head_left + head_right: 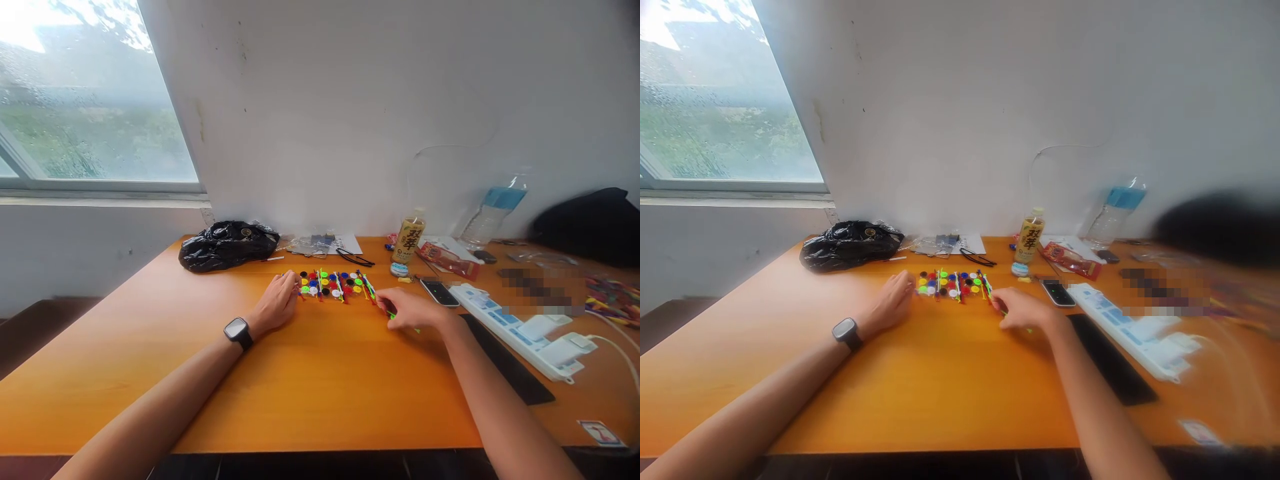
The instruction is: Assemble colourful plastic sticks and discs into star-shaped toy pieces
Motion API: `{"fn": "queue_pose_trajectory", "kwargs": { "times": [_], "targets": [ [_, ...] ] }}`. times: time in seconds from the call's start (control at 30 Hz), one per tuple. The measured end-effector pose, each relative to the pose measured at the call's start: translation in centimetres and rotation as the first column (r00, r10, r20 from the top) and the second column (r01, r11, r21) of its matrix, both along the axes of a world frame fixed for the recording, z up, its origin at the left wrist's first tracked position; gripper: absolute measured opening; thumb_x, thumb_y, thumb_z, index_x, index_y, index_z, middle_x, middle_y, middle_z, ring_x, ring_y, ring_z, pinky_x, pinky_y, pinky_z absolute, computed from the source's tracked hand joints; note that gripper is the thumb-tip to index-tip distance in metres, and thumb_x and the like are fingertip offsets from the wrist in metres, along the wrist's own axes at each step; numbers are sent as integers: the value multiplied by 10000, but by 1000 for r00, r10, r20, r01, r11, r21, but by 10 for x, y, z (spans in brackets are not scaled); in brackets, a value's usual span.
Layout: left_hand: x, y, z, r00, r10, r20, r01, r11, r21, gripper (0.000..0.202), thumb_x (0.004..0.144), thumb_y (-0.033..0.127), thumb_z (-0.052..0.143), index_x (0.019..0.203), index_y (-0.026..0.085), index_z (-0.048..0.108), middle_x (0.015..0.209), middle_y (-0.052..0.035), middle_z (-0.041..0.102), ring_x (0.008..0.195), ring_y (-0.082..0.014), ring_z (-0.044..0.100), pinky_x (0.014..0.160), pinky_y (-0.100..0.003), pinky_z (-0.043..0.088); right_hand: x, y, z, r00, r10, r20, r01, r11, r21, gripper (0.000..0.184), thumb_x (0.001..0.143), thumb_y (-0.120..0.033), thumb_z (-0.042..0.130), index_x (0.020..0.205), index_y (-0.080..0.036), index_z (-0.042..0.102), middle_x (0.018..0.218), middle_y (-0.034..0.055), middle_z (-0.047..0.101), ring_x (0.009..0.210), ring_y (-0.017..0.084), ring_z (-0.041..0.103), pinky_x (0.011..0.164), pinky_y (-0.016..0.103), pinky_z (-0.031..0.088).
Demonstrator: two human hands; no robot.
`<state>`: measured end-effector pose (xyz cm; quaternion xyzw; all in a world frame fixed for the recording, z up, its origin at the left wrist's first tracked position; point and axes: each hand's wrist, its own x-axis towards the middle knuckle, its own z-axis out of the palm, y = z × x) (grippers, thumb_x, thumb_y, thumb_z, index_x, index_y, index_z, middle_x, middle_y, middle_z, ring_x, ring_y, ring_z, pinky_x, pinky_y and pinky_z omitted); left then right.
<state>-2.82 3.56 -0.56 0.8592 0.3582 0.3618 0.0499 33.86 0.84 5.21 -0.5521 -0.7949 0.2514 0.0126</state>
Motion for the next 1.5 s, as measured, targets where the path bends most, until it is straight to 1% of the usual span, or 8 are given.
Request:
{"fn": "queue_pose_trajectory", "kwargs": {
  "times": [0.13,0.3,0.5,0.67,0.93,1.07,1.23,1.5],
  "targets": [
    [5,-10,6,994,-56,92,63,995,-81,134,1026,118,371,994,237,424,974,-58,557,858,-204,527,788,-340,444,7,-2,3,1000,5,-25,-6,1000,-31,301,618,-174,729,776,-221,477,756,-25,595,649,148,510,556,262,303],
    [22,-26,9,985,-104,136,124,980,-152,141,1052,141,366,963,234,425,963,-61,552,871,-197,527,804,-331,472,-23,-9,10,966,-19,-259,110,933,343,231,880,-412,682,860,-214,565,844,20,646,740,171,546,647,285,379],
    [40,-40,6,970,-164,178,193,967,-165,141,1027,114,393,952,228,428,944,-46,549,849,-182,509,795,-313,463,-90,-24,-21,792,113,-599,-20,987,160,321,984,-494,617,1161,-227,627,927,35,665,788,178,584,699,285,464],
    [42,-44,5,976,-168,136,190,967,-170,97,1006,149,459,960,229,429,959,-51,554,848,-188,518,787,-320,476,-108,-27,-47,753,119,-647,-55,991,119,297,996,-485,602,979,-199,678,815,15,660,725,163,561,677,277,442],
    [29,-51,23,963,-267,39,269,956,-117,200,1054,161,312,1064,214,504,1029,-101,600,970,-241,550,943,-409,489,-94,-11,-45,742,-6,-670,251,930,269,269,983,-465,583,894,-220,647,798,23,652,707,184,578,667,295,455],
    [36,-49,14,963,-268,-6,264,954,-140,209,1010,209,493,1200,229,579,1125,-111,640,1050,-254,593,961,-404,512,-93,-7,-45,675,-67,-734,336,914,226,290,958,-495,596,889,-220,656,842,51,672,773,212,613,697,314,486],
    [41,-41,0,956,-293,1,288,939,-189,119,969,237,610,1076,223,660,1031,-92,669,966,-235,628,908,-376,534,-98,-9,-44,566,-105,-818,353,927,125,331,871,-541,719,891,-211,722,898,61,711,830,214,637,757,324,507],
    [33,-36,-1,956,-280,92,295,908,-297,247,896,355,752,1102,225,713,1083,-99,705,1027,-261,641,934,-406,543,-99,-16,-42,462,-280,-841,215,956,-201,301,776,-480,810,798,-195,716,613,-34,552,542,108,454,511,251,342]
  ]
}}
